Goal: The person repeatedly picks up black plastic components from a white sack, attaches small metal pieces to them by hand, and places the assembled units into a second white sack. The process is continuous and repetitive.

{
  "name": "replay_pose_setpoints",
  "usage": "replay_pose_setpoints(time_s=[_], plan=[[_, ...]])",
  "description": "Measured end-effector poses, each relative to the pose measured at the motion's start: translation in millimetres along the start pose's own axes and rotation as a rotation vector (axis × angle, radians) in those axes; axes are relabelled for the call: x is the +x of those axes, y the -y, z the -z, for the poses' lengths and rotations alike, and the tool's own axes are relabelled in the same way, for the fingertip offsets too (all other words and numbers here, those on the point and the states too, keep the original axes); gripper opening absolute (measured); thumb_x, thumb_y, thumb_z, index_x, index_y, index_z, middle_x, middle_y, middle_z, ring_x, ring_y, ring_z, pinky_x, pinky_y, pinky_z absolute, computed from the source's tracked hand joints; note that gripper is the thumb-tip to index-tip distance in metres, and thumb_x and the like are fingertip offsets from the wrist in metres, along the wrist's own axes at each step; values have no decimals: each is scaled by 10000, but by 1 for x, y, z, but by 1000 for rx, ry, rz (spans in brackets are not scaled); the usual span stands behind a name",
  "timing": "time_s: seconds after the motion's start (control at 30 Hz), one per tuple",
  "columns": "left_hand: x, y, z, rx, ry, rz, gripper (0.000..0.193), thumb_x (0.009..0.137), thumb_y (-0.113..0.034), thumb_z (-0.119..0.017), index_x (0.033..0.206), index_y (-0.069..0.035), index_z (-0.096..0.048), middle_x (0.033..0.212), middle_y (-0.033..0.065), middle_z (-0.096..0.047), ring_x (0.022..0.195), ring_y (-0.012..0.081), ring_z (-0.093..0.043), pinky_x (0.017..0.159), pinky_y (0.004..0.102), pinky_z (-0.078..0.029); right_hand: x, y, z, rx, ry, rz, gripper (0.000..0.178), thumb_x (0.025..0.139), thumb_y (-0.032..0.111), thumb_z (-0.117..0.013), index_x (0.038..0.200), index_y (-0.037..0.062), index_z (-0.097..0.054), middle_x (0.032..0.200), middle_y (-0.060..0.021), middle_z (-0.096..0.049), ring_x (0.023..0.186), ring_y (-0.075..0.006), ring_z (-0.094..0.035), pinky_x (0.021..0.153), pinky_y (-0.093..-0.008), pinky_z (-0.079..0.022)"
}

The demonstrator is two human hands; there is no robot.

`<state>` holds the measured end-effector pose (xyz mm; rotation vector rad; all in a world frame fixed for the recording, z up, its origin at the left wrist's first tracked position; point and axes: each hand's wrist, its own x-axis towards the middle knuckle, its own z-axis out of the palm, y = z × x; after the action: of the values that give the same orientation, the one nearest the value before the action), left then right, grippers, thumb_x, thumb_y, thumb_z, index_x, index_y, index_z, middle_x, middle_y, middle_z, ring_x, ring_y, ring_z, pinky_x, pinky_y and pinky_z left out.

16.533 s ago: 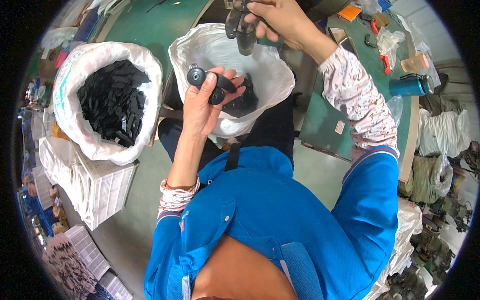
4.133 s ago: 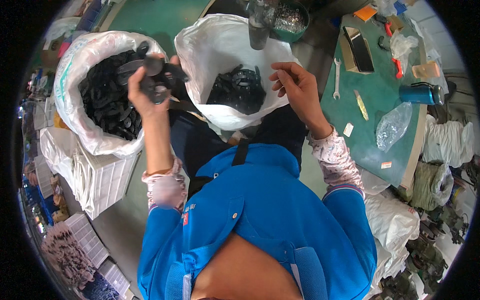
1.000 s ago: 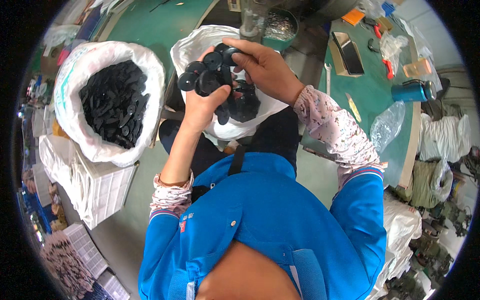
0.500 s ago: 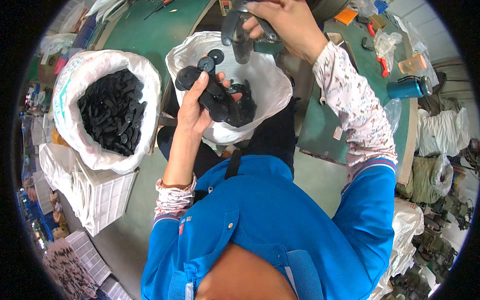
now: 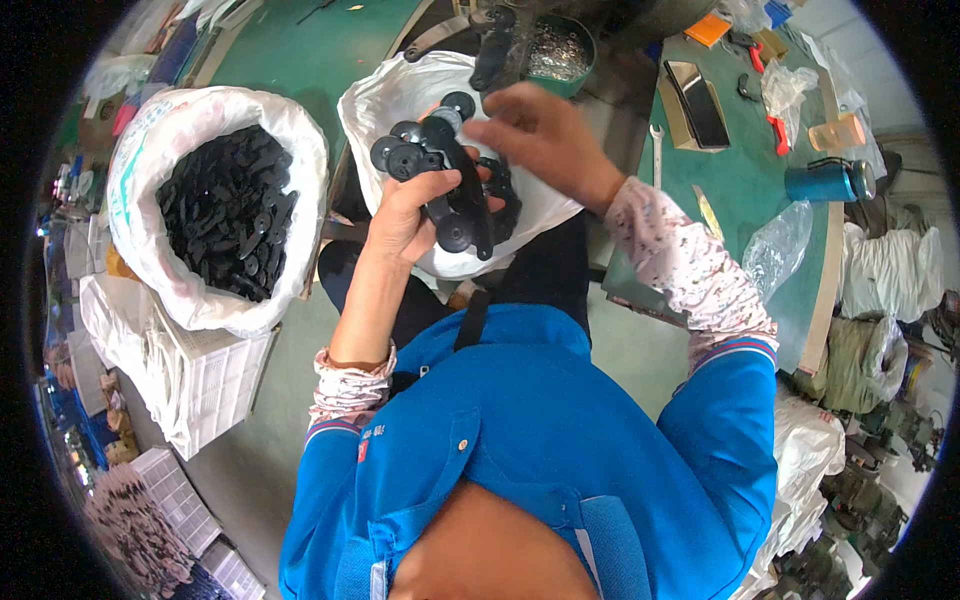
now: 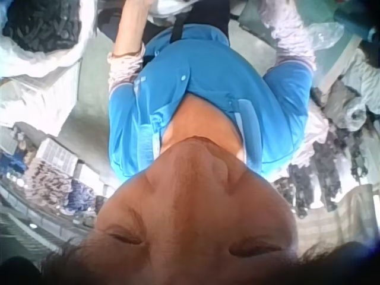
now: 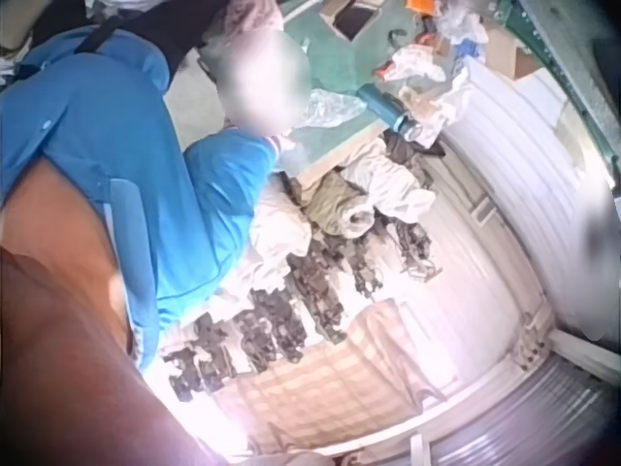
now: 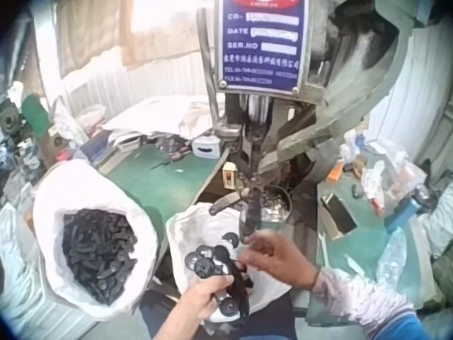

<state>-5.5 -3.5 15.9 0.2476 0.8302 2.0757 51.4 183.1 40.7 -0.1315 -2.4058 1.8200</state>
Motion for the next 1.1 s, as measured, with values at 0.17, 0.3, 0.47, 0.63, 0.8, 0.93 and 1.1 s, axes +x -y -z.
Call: replay_pose_setpoints(time_s=[0.17, 0.3, 0.47, 0.63, 0.8, 0.93, 1.1], plan=[[2, 11, 0, 51, 9, 23, 530, 757, 25, -582, 1257, -1, -408, 1053, 124, -551, 1000, 263, -589, 743, 485, -604, -4, -7, -11, -168, 129, -107, 315, 872, 237, -679, 1035, -24, -616, 887, -64, -652, 781, -111, -620, 688, -258, -507], [-2, 9, 2, 21, -83, -29, 487, 773, 10, -567, 1240, 34, -434, 1149, 146, -558, 1040, 300, -584, 737, 486, -602, -3, -16, -1, 218, -27, 6, 169, 937, 98, -570, 1056, -18, -601, 973, -94, -659, 930, -134, -636, 794, -275, -516], [-10, 8, 12, -20, -95, -15, 504, 759, 4, -561, 1249, 19, -447, 1190, 152, -539, 1064, 332, -574, 731, 491, -589, -3, -7, 10, 230, 14, 31, 241, 971, 185, -538, 1119, 7, -604, 908, -48, -636, 729, -84, -572, 654, -206, -461], [-12, 6, 0, -48, -28, -4, 578, 736, -29, -586, 1284, 0, -405, 1219, 173, -514, 1100, 350, -555, 747, 511, -572, -8, 2, -1, 99, 6, 22, 300, 969, 148, -538, 1252, 61, -582, 839, -20, -632, 674, -55, -549, 593, -187, -446], [-10, 3, 24, -248, -137, -66, 456, 807, -32, -578, 1246, -38, -454, 1179, 172, -574, 1086, 339, -587, 881, 545, -531, 1, 24, 15, 54, -144, 202, 317, 937, 69, -565, 1252, 36, -576, 840, -36, -650, 717, -67, -591, 635, -203, -485], [-8, 1, 23, -219, -142, -72, 445, 824, -51, -576, 1244, 18, -448, 1166, 179, -581, 1065, 297, -595, 908, 540, -519, 33, 57, 36, 112, -192, 207, 312, 936, 119, -555, 1220, -11, -552, 811, -61, -651, 591, -94, -586, 506, -210, -464], [-3, -1, 14, -187, -147, -113, 436, 836, -58, -569, 1242, 35, -443, 1166, 184, -579, 1069, 290, -588, 941, 556, -493, 73, 85, 48, 84, -124, -144, 260, 955, 131, -517, 1116, -67, -566, 729, -93, -646, 439, -110, -542, 359, -228, -395]])
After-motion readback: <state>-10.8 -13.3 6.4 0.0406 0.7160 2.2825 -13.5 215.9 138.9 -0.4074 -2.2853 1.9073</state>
